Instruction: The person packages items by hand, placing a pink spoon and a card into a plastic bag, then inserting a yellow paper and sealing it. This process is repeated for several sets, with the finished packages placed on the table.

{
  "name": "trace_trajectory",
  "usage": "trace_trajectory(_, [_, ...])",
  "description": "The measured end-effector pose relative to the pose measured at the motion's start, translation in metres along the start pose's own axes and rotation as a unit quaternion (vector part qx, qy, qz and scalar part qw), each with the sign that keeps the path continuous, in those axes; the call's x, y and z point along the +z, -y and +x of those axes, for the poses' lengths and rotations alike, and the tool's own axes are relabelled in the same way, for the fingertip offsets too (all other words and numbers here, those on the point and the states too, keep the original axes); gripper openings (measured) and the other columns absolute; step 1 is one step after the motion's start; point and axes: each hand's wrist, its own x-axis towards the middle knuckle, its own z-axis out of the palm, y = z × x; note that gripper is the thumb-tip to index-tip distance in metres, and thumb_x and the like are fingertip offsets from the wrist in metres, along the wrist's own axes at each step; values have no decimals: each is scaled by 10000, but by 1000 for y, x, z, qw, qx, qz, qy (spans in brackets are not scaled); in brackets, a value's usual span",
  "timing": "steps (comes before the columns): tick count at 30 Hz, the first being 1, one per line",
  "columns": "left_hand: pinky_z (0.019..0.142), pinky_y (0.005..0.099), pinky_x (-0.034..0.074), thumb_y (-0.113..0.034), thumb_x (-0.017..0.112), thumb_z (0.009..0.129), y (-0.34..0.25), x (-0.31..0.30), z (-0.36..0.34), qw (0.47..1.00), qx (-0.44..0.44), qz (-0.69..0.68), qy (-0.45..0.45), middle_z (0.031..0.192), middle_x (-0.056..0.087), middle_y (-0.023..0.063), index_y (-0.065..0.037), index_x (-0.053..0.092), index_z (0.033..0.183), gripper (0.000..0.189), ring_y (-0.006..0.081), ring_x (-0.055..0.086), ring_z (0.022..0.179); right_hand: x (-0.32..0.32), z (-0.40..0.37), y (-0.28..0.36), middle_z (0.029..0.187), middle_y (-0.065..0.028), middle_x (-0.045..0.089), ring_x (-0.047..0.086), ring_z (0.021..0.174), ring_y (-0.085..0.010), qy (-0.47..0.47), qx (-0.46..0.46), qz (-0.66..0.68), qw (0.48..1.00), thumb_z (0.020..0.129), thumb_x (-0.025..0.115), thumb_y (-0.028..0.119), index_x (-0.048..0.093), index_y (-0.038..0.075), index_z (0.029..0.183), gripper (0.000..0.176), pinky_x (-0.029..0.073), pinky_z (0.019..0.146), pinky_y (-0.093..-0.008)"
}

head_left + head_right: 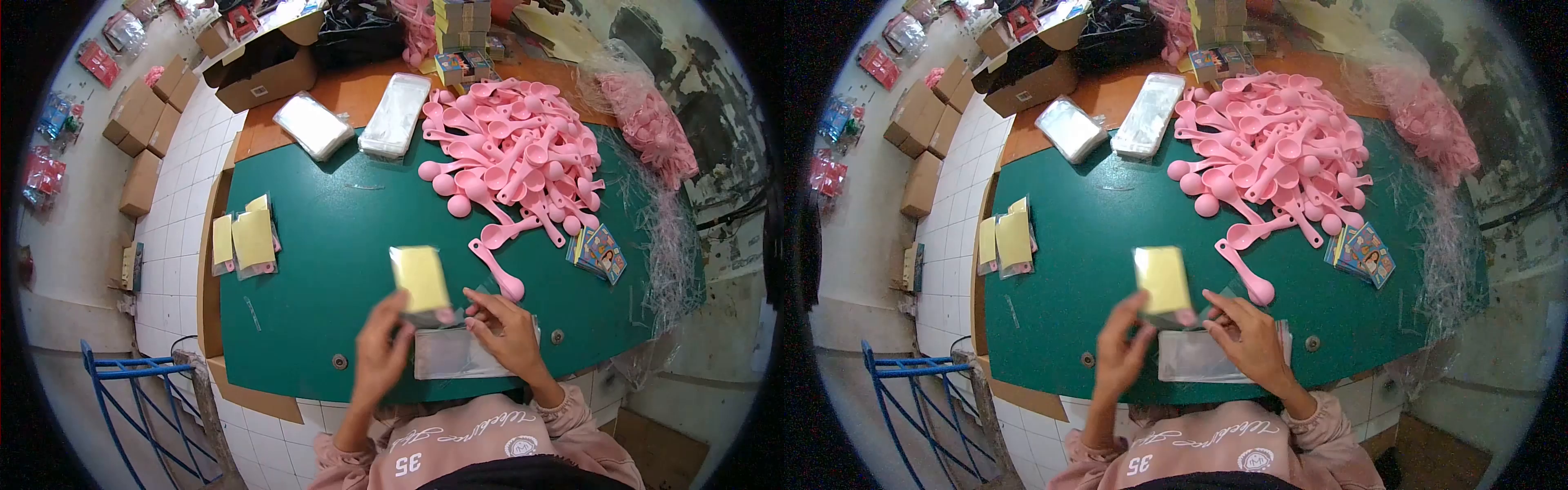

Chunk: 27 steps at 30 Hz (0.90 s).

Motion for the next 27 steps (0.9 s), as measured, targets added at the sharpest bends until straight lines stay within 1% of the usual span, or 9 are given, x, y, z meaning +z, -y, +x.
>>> trace_trajectory(3, [839,320,440,9,564,778,15,-51,32,993,-72,53,-77,1193,516,154,-75,494,1221,456,274,526,1052,-3,0,6,858,-87,599,598,720,-136,-38,-71,-26,996,741,616,-13,586,23,1081,344,484,639,-245])
trace_trajectory(6, [967,658,144,-478,606,748,48,-97,53,878,-17,479,6,1438,203,117,-325,452,1270,565,405,137,1299,-8,-2,3,885,-112,583,600,748,-183,-21,-82,-31,996,755,622,25,595,5,1017,264,488,655,-273])
trace_trajectory(10, [868,766,-24,-618,552,715,73,-127,80,855,-52,515,23,1478,54,70,-438,365,1292,633,415,-102,1320,-10,-5,3,880,-114,582,599,741,-187,-21,-89,-47,995,752,625,27,600,7,986,236,490,657,-285])
trace_trajectory(14, [1024,607,65,-563,535,771,102,-163,80,847,-107,521,2,1478,53,76,-371,382,1307,590,427,-43,1322,-15,-10,2,880,-111,578,595,724,-186,-33,-80,-67,994,751,624,26,610,9,962,212,485,645,-277])
trace_trajectory(15, [915,740,62,-599,525,754,126,-176,77,879,-62,472,-33,1480,31,59,-396,377,1300,601,432,-48,1319,-17,-10,1,880,-111,578,595,724,-186,-35,-78,-68,994,751,624,26,610,9,962,212,485,645,-277])
trace_trajectory(17, [917,738,76,-583,500,782,157,-200,75,881,3,466,-79,1474,44,98,-383,382,1300,568,452,-25,1312,-22,-9,-1,877,-110,577,590,707,-185,-59,-76,-77,992,751,624,28,614,12,945,195,484,635,-269])
trace_trajectory(19, [935,723,67,-584,462,807,156,-214,76,875,-32,478,-75,1467,46,132,-379,389,1296,535,468,-6,1305,-29,-5,-2,865,-108,578,586,697,-184,-77,-72,-82,991,754,621,31,615,15,942,189,479,619,-268])
trace_trajectory(21, [936,721,46,-607,423,816,151,-225,74,868,-222,436,-91,1466,43,139,-377,395,1293,530,476,1,1301,-35,3,-2,852,-106,579,582,687,-182,-95,-71,-86,989,757,619,33,615,18,939,182,475,603,-268])
trace_trajectory(27, [918,715,149,-561,426,844,146,-224,83,777,-299,507,-222,1445,121,180,-293,402,1305,533,472,79,1299,-39,51,-14,825,-121,584,560,722,-260,-123,-155,-242,950,749,631,98,579,14,870,156,459,624,-354])
